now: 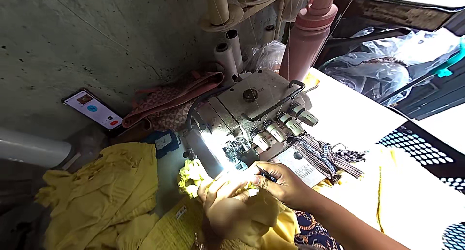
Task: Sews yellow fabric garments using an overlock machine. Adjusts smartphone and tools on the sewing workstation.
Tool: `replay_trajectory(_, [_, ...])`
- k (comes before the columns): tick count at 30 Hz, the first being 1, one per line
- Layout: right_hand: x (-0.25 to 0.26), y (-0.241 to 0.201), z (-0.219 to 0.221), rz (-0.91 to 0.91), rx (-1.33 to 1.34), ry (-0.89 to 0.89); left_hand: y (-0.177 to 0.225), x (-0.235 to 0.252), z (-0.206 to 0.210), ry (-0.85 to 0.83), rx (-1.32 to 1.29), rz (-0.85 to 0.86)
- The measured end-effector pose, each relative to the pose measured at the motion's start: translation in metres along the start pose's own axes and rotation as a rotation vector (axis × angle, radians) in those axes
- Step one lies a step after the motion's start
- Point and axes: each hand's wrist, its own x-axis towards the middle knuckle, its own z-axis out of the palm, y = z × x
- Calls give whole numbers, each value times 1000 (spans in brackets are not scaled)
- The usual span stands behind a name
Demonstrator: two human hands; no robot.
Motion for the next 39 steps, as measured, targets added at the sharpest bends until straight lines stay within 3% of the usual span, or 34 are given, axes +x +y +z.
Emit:
replay_trajectory(5, [-3, 5, 0, -187, -105, 13, 11, 17, -8, -109, -167, -287])
replay_trajectory(8, [-5, 5, 3, -290, -340, 71, 9, 24, -13, -229, -281, -386])
replay_trajectory(13, [-4, -3, 0, -229, -328, 136, 4, 36, -18, -465, -459, -457])
replay_trajectory(20, [1, -5, -1, -70, -99, 194, 5, 30, -24, -403, -360, -534])
replay_trajectory(24, [3, -6, 1, -35, -97, 173, 11, 38, -26, -455, -407, -634])
replay_trajectory(30, [3, -11, 4, 2, -128, 165, 17, 38, -16, -330, -380, -724])
replay_trajectory(39, [-2, -2, 8, -105, -132, 227, 17, 36, -14, -286, -367, -702])
